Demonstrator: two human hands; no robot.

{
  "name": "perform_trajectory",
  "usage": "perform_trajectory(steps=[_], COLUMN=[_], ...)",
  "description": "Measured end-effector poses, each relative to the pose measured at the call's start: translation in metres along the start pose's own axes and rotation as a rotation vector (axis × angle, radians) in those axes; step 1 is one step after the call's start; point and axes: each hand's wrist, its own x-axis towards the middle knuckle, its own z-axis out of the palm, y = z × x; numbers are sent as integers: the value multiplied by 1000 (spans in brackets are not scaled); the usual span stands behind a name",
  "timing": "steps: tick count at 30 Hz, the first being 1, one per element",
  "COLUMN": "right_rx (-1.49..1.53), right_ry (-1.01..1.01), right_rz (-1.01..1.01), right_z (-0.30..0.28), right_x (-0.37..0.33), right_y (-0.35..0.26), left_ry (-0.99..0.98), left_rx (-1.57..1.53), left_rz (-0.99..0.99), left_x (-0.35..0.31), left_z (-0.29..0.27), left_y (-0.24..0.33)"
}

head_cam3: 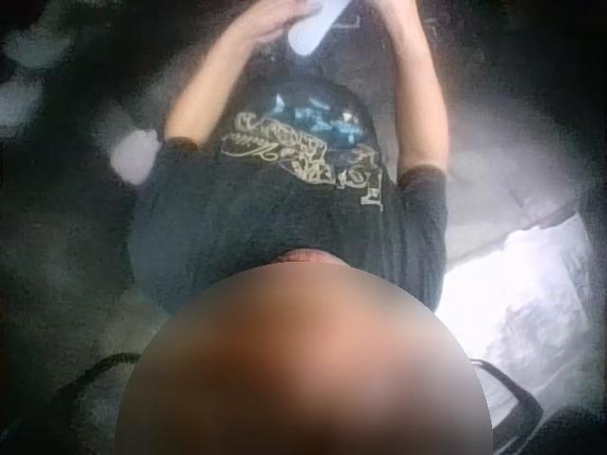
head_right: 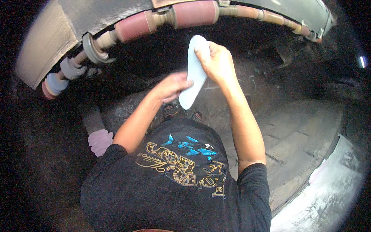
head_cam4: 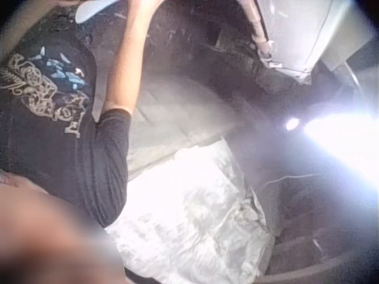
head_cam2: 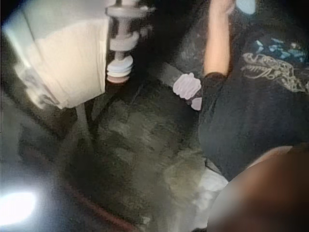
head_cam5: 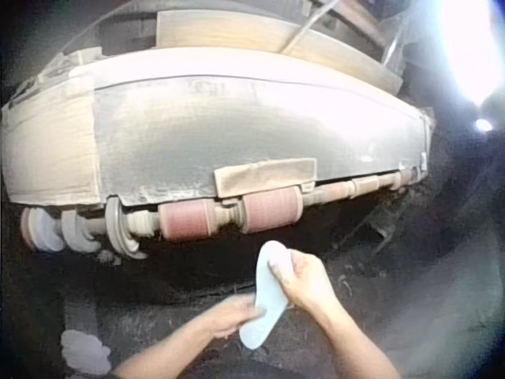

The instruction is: The person repeatedly presses a light-colored plastic piece against a rotating buffing wheel to smooth its surface. They frequently flip the piece over to treat both sides and briefly inspect it between passes.

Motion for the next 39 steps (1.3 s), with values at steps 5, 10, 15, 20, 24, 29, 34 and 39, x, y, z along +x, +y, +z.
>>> perform_trajectory(steps=[5, 10, 15, 20, 24, 29, 34, 39], right_rx=[-132, -45, 34, 105, 98, 152, 137, -84], right_ry=[145, 195, 197, 241, 253, 284, 302, 351], right_rz=[-93, -136, -131, -156, -175, -231, -248, -327], right_z=[14, 20, 20, 13, 4, -10, -36, -65], right_x=[27, 14, 3, -3, -17, -30, -44, -73], right_y=[-16, -23, -23, -27, -30, -37, -45, -45], left_ry=[36, 128, 195, 222, 262, 206, -6, -216], left_rx=[-326, -484, -549, -630, -712, -644, -629, -559], left_rz=[-71, 127, 248, 376, 387, 427, 427, 404], left_x=[-36, -33, -5, 42, 66, 77, 81, 84], left_z=[-35, -65, -106, -126, -112, -86, -65, -32], left_y=[-40, -35, -9, 31, 65, 87, 91, 83])
